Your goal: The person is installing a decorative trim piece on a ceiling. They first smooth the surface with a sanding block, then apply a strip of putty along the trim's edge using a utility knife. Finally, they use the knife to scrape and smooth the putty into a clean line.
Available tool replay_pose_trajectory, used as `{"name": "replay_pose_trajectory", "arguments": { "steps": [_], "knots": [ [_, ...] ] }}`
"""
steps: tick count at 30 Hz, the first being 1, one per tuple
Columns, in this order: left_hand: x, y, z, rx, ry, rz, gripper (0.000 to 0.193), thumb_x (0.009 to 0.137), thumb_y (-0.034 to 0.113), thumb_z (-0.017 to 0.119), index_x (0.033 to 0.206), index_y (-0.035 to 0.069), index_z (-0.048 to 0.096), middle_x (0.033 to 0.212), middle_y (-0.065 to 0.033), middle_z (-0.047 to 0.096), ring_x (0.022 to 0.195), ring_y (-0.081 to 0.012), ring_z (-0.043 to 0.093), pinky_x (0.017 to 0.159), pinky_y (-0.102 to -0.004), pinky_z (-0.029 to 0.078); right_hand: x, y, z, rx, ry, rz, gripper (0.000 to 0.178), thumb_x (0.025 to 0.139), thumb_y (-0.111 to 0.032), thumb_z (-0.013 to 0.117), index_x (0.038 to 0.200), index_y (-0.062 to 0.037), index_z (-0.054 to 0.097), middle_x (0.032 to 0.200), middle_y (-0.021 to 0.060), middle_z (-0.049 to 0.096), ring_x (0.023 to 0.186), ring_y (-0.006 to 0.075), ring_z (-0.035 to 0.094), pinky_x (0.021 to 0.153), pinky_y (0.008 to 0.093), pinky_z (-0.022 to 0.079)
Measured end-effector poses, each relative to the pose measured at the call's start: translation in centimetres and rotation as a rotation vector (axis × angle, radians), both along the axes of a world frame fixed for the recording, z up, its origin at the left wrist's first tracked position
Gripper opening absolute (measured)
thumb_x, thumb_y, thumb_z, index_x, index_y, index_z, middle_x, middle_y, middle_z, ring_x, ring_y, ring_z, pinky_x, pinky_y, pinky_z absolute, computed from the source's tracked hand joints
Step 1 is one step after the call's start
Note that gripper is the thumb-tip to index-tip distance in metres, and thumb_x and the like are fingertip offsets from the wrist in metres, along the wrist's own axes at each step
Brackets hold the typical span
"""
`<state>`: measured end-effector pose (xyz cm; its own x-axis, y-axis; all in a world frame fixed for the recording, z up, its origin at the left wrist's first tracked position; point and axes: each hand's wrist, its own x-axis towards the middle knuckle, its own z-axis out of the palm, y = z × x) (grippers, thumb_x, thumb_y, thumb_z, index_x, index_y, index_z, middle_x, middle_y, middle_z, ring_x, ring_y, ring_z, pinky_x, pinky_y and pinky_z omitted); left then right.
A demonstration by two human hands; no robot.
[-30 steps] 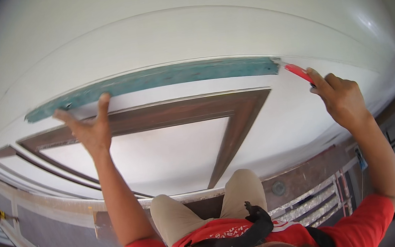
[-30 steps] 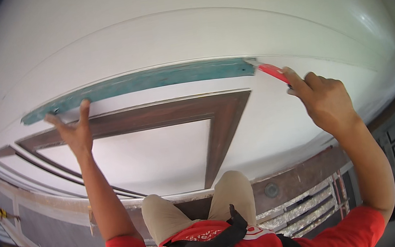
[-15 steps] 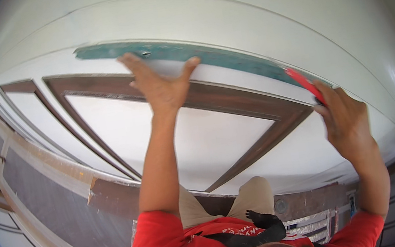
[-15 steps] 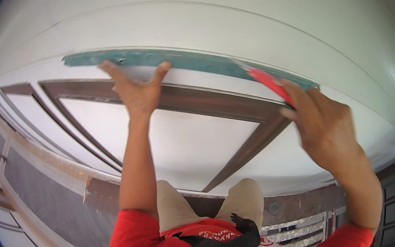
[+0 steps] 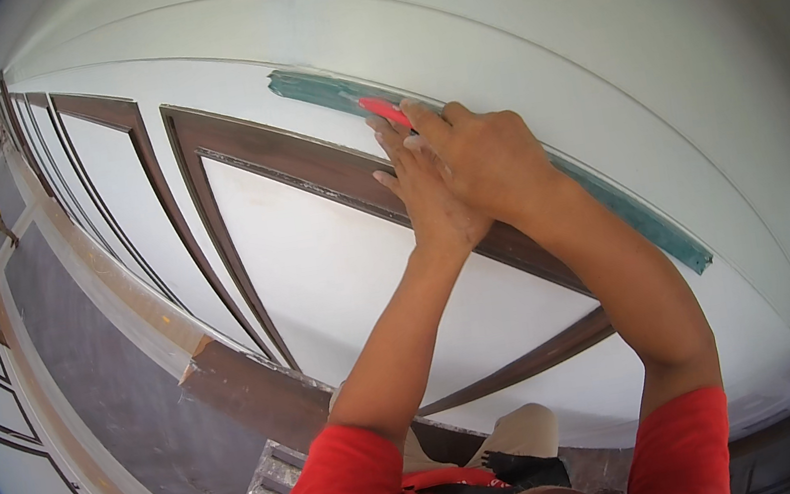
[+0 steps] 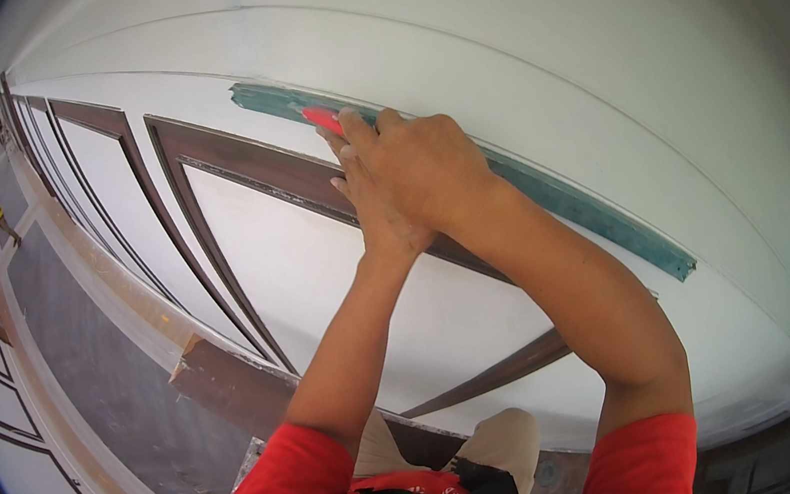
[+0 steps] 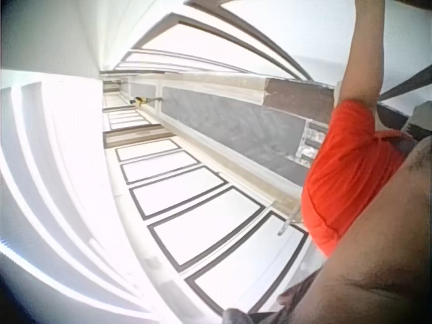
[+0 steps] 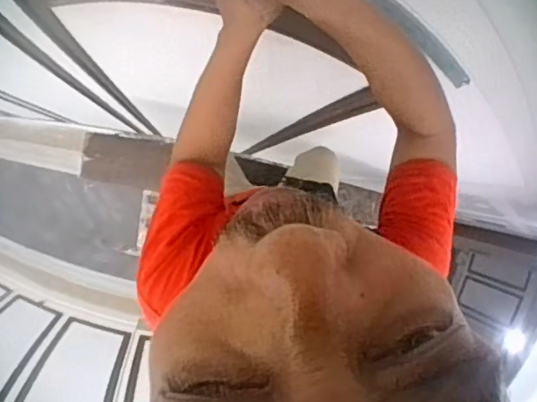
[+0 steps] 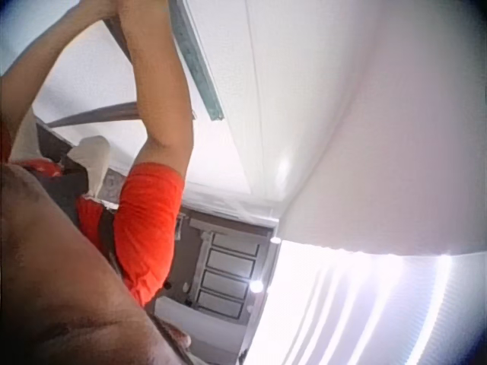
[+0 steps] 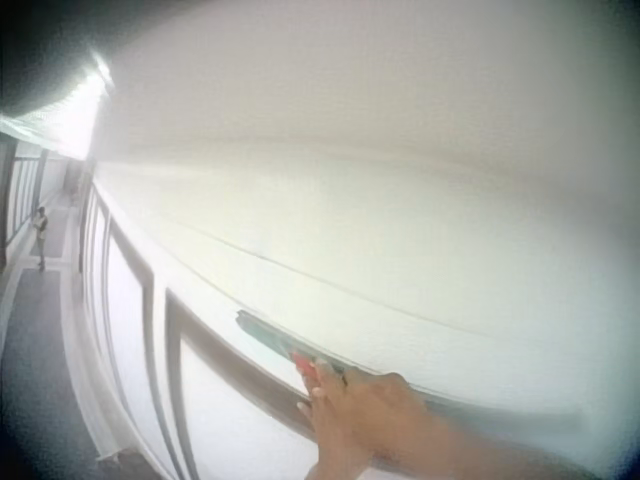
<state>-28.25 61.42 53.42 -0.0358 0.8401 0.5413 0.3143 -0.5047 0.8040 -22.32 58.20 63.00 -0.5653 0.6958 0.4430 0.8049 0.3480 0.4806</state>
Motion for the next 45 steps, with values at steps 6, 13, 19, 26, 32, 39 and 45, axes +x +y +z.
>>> {"name": "replay_pose_trajectory", "arguments": {
  "steps": [6, 13, 19, 26, 32, 39, 45],
  "knots": [
    [-0.4, -0.2, 0.6, -0.038, -0.031, -0.037, 0.117, 0.086, 0.052, 0.074, 0.162, -0.004, 0.005, 0.164, -0.04, 0.001, 0.155, -0.0548, -0.007, 0.113, -0.0807, 0.009, -1.5, 1.3, 0.1, -0.016, 0.02, 0.049, 0.058, 0.093, -0.031, 0.071, 0.137, 0.0024, 0.054, 0.08, 0.0135, 0.068, 0.061, 0.026, 0.072, 0.052, 0.0358, 0.057],
    [0.0, -0.2, 0.0, -0.024, -0.039, -0.008, 0.122, 0.083, 0.052, 0.077, 0.161, -0.006, 0.003, 0.164, -0.04, 0.001, 0.155, -0.0547, -0.006, 0.114, -0.08, 0.009, -1.3, 2.0, 0.9, -0.007, -0.041, -0.036, 0.055, 0.093, -0.028, 0.071, 0.136, 0.0029, 0.056, 0.08, 0.0133, 0.068, 0.059, 0.0251, 0.07, 0.052, 0.0341, 0.056],
    [0.1, -0.1, 0.0, -0.026, -0.029, -0.016, 0.125, 0.082, 0.05, 0.079, 0.16, -0.009, 0.001, 0.165, -0.0401, 0.0, 0.155, -0.0542, -0.006, 0.115, -0.0786, 0.008, -2.7, 2.3, 1.8, -0.074, -0.072, -0.062, 0.049, 0.094, -0.027, 0.068, 0.132, 0.003, 0.059, 0.078, 0.013, 0.069, 0.061, 0.0262, 0.071, 0.055, 0.0351, 0.057],
    [0.2, 0.1, -0.7, 0.023, -0.026, 0.023, 0.128, 0.081, 0.047, 0.08, 0.158, -0.013, -0.002, 0.165, -0.04, -0.002, 0.156, -0.0535, -0.005, 0.116, -0.0769, 0.008, -1.3, -3.1, 2.1, -0.122, -0.084, -0.247, 0.055, 0.086, -0.019, 0.073, 0.132, 0.0072, 0.058, 0.082, 0.0157, 0.071, 0.066, 0.0271, 0.074, 0.057, 0.0345, 0.06],
    [0.9, 0.0, -0.8, 0.047, -0.02, 0.144, 0.139, 0.075, 0.049, 0.088, 0.158, -0.014, -0.003, 0.165, -0.0399, -0.002, 0.157, -0.0512, -0.002, 0.119, -0.073, 0.009, 4.3, -8.6, 2.6, -0.143, -0.119, -0.277, 0.058, 0.084, -0.012, 0.07, 0.137, 0.0069, 0.056, 0.079, 0.0146, 0.068, 0.059, 0.0243, 0.071, 0.051, 0.0336, 0.057],
    [1.4, -0.2, -0.6, 0.024, 0.049, 0.226, 0.15, 0.067, 0.061, 0.092, 0.158, -0.014, -0.001, 0.167, -0.0363, 0.004, 0.158, -0.0454, 0.009, 0.128, -0.052, 0.014, 11.3, -14.3, 2.0, -0.071, -0.241, -0.329, 0.056, 0.082, -0.01, 0.069, 0.136, 0.0015, 0.062, 0.072, 0.0064, 0.06, 0.051, 0.0143, 0.062, 0.043, 0.0286, 0.048],
    [1.4, 0.1, -1.4, 0.046, 0.037, 0.233, 0.151, 0.068, 0.067, 0.089, 0.159, -0.012, -0.001, 0.167, -0.0369, 0.005, 0.157, -0.046, 0.007, 0.128, -0.0502, 0.013, 15.6, -18.4, 1.4, -0.077, -0.217, -0.416, 0.056, 0.094, -0.021, 0.072, 0.144, -0.0007, 0.056, 0.074, 0.0054, 0.051, 0.054, 0.0143, 0.051, 0.044, 0.0315, 0.041]
  ]
}}
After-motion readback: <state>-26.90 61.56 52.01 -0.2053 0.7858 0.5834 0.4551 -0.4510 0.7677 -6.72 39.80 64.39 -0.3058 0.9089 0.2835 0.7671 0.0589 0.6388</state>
